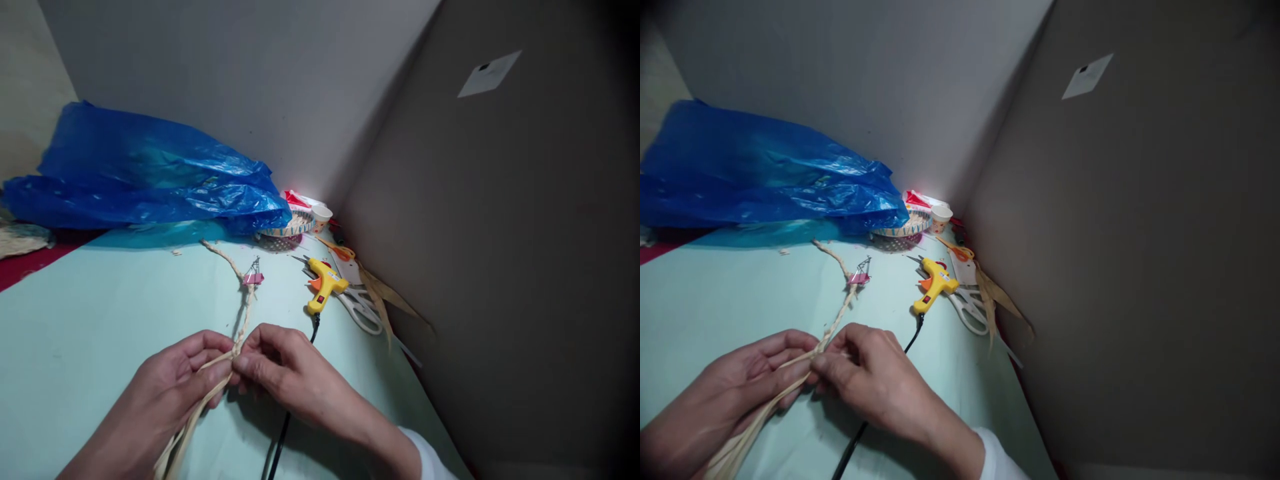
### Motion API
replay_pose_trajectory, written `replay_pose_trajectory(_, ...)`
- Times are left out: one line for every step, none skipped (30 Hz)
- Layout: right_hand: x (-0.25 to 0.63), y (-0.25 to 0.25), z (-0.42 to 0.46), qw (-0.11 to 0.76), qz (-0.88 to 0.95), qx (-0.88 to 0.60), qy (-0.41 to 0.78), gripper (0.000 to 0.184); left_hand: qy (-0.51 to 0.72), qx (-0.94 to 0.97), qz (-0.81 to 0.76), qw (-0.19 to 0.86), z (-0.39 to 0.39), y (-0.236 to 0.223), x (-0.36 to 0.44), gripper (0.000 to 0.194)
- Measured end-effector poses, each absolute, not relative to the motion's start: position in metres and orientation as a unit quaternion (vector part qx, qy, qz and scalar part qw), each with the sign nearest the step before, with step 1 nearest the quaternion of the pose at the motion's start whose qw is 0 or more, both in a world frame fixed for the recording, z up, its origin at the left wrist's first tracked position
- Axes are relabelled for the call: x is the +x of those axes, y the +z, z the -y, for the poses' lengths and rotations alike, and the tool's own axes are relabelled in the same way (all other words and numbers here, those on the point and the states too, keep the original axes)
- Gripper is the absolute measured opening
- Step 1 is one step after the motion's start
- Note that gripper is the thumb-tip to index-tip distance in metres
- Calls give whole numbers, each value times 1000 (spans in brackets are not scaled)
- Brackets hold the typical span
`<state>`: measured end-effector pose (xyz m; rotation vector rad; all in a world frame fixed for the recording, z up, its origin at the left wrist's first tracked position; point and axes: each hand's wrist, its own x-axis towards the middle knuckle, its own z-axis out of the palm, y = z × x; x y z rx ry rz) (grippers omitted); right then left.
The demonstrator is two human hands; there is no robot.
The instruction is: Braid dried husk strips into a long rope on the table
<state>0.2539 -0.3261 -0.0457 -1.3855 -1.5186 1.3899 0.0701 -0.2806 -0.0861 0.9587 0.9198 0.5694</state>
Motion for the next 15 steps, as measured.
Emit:
replay_pose_trajectory(253, -49, 324, 343, 549, -514, 562, 26, 260, 442, -422, 748, 280, -86, 70, 48)
replay_pose_trajectory(253, -52, 322, 361, 520, -500, 591, 32, 256, 445, -421, 747, 280, -86, 70, 48)
replay_pose_trajectory(252, -54, 321, 375, 495, -486, 615, 37, 250, 449, -421, 747, 280, -86, 70, 48)
replay_pose_trajectory(252, -55, 320, 383, 478, -476, 631, 41, 246, 453, -424, 745, 280, -85, 70, 47)
replay_pose_trajectory(251, -56, 319, 388, 468, -470, 640, 43, 242, 457, -427, 742, 280, -85, 70, 46)
replay_pose_trajectory(251, -56, 319, 392, 463, -469, 641, 43, 240, 461, -432, 737, 280, -84, 70, 46)
replay_pose_trajectory(251, -56, 319, 395, 463, -471, 639, 43, 242, 465, -438, 731, 280, -84, 70, 45)
replay_pose_trajectory(251, -55, 319, 397, 463, -473, 635, 42, 249, 469, -445, 721, 280, -83, 71, 43)
replay_pose_trajectory(251, -54, 320, 399, 464, -476, 632, 41, 262, 472, -452, 710, 281, -83, 71, 41)
replay_pose_trajectory(251, -53, 321, 402, 463, -478, 629, 41, 269, 476, -455, 703, 281, -83, 71, 40)
replay_pose_trajectory(251, -52, 321, 403, 463, -480, 627, 41, 270, 481, -454, 699, 281, -83, 72, 39)
replay_pose_trajectory(252, -52, 322, 401, 461, -482, 627, 41, 266, 487, -453, 698, 282, -83, 72, 38)
replay_pose_trajectory(252, -52, 322, 399, 460, -484, 628, 40, 261, 496, -453, 693, 283, -83, 73, 38)
replay_pose_trajectory(253, -52, 323, 396, 458, -486, 630, 40, 256, 507, -455, 686, 284, -82, 73, 39)
replay_pose_trajectory(254, -53, 323, 394, 457, -488, 631, 39, 258, 517, -461, 674, 286, -81, 74, 39)
